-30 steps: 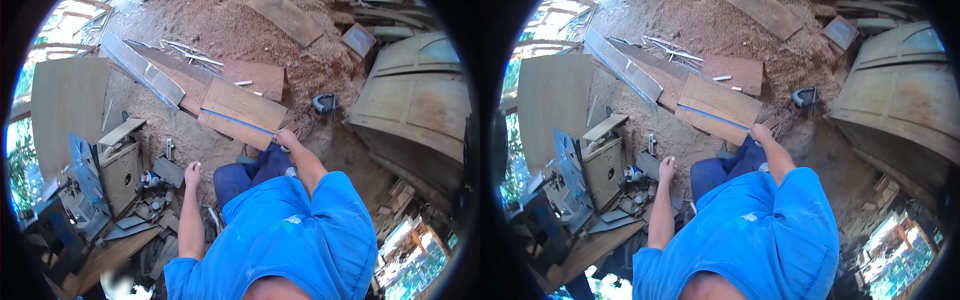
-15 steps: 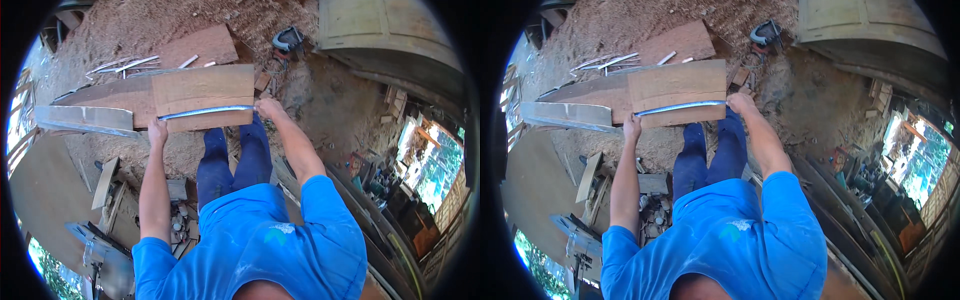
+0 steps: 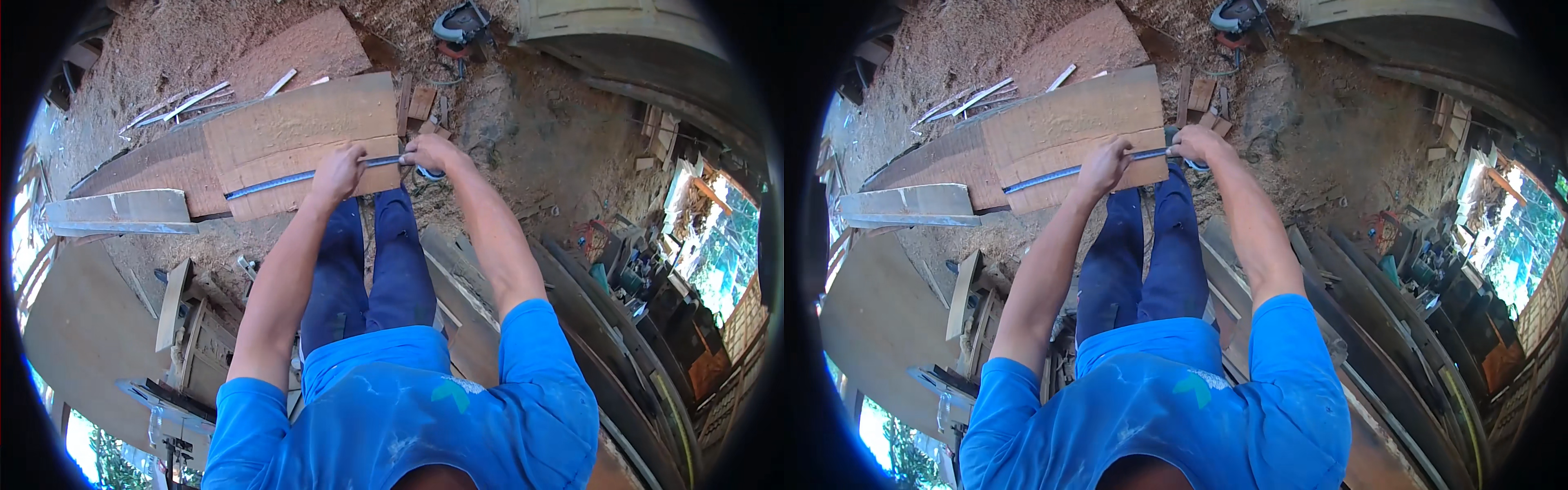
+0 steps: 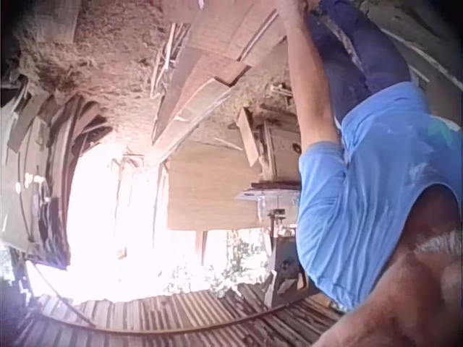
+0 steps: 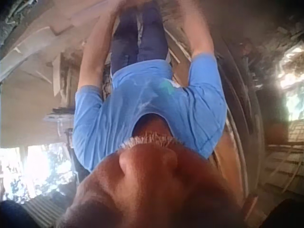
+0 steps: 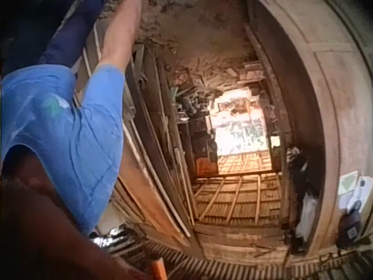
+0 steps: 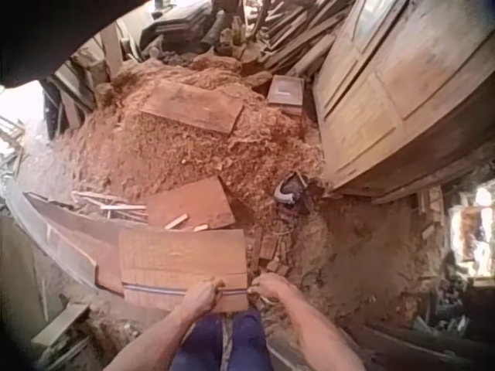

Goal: The person measures a wooden plank with a tape measure, marks it using a pencil and a square ruler, and then cuts the plank using a circular saw before placing the pieces on a stack on the floor.

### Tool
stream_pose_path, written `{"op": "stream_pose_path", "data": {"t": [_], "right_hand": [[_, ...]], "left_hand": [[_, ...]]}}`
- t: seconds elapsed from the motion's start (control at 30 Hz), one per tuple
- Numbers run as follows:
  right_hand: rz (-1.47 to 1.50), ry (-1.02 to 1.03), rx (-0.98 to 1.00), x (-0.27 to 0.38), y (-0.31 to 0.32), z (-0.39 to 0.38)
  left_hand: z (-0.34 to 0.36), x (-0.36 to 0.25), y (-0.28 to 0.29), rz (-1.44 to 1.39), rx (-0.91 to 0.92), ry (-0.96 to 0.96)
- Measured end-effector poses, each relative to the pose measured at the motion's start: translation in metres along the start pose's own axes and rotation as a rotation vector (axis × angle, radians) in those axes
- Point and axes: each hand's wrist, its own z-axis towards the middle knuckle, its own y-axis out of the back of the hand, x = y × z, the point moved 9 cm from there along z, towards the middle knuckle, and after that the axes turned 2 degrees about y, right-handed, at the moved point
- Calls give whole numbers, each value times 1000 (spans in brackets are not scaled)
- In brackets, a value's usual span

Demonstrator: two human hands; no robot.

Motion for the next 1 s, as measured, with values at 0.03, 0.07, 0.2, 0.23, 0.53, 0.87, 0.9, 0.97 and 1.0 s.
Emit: {"op": "stream_pose_path", "data": {"t": [0.03,0.07,0.2,0.23,0.53,0.87,0.9,0.97,1.0], "right_hand": [[31,34,-3,-2,0,4],[42,33,4,-6,-5,4],[57,4,-67,-17,1,2],[119,-18,-105,-20,4,-2],[401,52,-766,-17,40,-66],[531,1146,-1269,212,181,-402],[526,1143,-1245,217,177,-399],[505,1110,-1269,220,174,-402],[496,1070,-1299,219,173,-401]], "left_hand": [[13,-3,-9,-2,13,5],[24,-8,-20,86,62,-15],[33,-12,-37,170,80,-14],[33,-13,-39,174,91,-15],[35,-14,-39,215,63,52],[33,-15,-42,176,21,26],[28,-11,-38,152,25,40],[31,-12,-35,127,27,42],[32,-14,-35,104,25,22]]}}
